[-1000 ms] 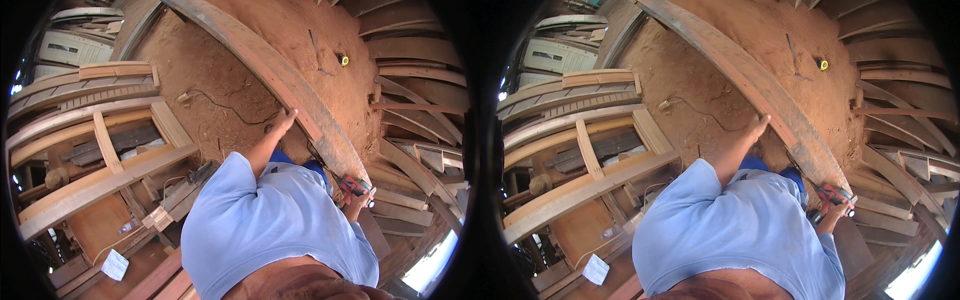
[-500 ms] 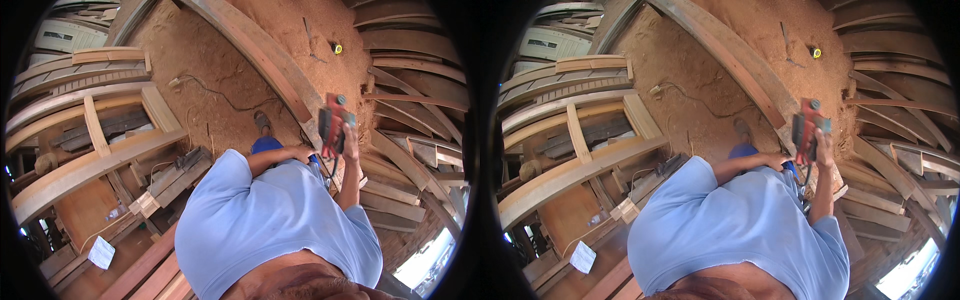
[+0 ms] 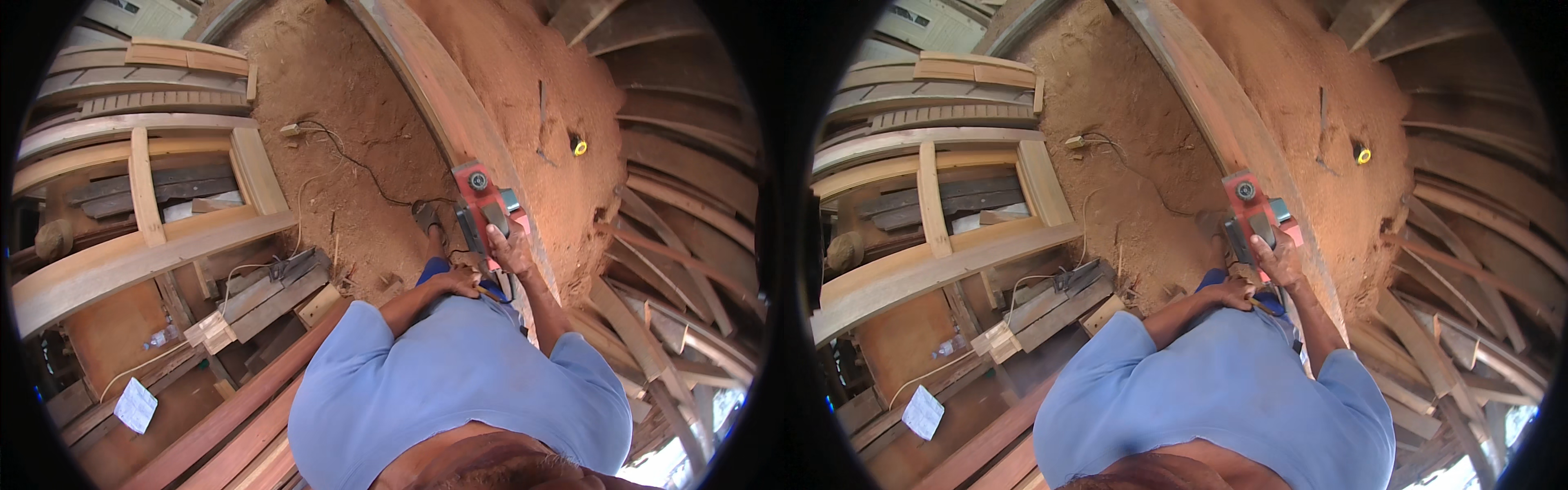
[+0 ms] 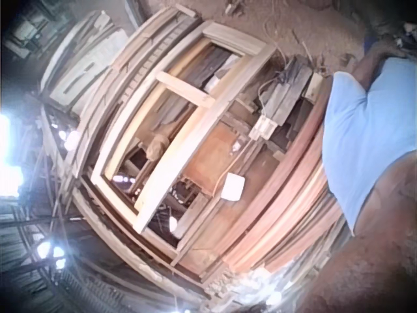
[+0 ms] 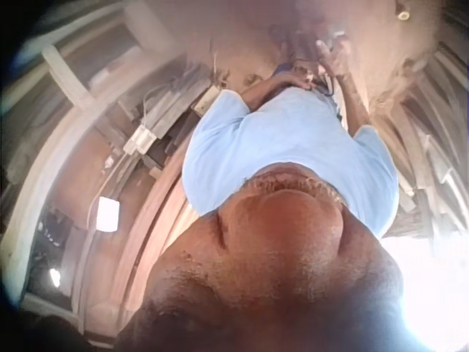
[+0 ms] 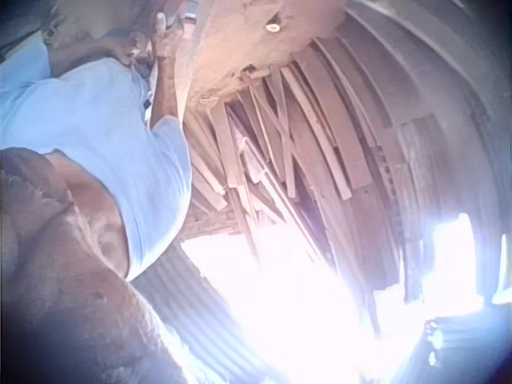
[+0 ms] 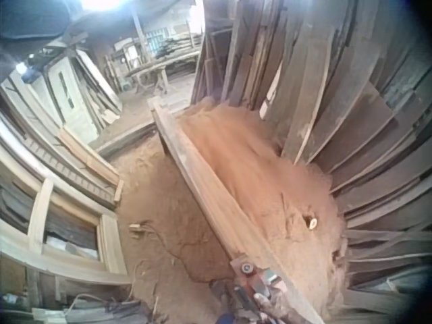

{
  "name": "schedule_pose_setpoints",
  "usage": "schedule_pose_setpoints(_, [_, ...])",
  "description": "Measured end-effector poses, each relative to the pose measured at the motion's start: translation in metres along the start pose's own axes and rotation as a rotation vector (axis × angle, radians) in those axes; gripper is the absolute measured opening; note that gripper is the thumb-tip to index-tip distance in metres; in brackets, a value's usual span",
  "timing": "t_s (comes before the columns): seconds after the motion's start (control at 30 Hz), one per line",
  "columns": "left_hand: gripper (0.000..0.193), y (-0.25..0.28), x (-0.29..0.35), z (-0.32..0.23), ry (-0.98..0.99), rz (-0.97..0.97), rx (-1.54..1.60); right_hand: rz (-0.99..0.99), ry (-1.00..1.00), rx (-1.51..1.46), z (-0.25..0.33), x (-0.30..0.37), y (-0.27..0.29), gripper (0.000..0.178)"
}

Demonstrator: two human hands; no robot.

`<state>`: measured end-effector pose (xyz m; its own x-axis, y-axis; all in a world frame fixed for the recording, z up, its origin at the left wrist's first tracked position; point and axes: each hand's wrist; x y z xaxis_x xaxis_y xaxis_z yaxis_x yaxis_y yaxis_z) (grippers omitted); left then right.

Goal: The person picks up a wooden plank, inspects it, and uses a handheld electric sander to smooth its surface. The person repeatedly flips the plank and continues sanding different sections.

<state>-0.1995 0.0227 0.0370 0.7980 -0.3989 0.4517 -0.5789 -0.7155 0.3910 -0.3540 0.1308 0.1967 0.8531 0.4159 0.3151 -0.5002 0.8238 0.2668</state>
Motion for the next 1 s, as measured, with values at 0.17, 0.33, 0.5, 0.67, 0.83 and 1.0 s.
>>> schedule_pose_setpoints(0.17, [0.061, 0.070, 0.004, 0.027, 0.379, -0.811, 0.053, -0.022, -0.012, 0.101, 0.060, -0.151, -0.061, 0.048])
schedule_pose_setpoints(0.33, [0.088, 0.106, -0.026, 0.027, 0.560, -0.980, 0.701, -0.031, 0.046, 0.082, 0.161, -0.323, -0.132, 0.053])
schedule_pose_setpoints(0.5, [0.094, 0.118, -0.055, -0.013, 0.392, -0.733, 0.420, 0.123, 0.199, -0.110, 0.188, -0.468, -0.166, 0.056])
schedule_pose_setpoints(0.67, [0.077, 0.125, -0.058, -0.017, 0.389, -0.654, 0.525, 0.170, 0.217, -0.289, 0.182, -0.475, -0.171, 0.035])
schedule_pose_setpoints(0.83, [0.073, 0.133, -0.056, -0.020, 0.535, -0.531, 0.487, 0.216, 0.181, -0.078, 0.149, -0.383, -0.128, 0.051])
schedule_pose_setpoints(1.0, [0.065, 0.057, -0.059, -0.005, 0.310, -0.699, 1.033, 0.219, 0.078, 0.002, 0.099, -0.212, -0.045, 0.051])
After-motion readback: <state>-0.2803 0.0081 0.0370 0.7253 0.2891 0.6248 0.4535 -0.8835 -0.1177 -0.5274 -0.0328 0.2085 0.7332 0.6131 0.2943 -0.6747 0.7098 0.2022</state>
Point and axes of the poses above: each hand's wrist, its own x-axis away from the middle knuckle, its own y-axis out of the back of the hand, z = x × y, and after that the axes turned 13 degrees about -z, right-handed
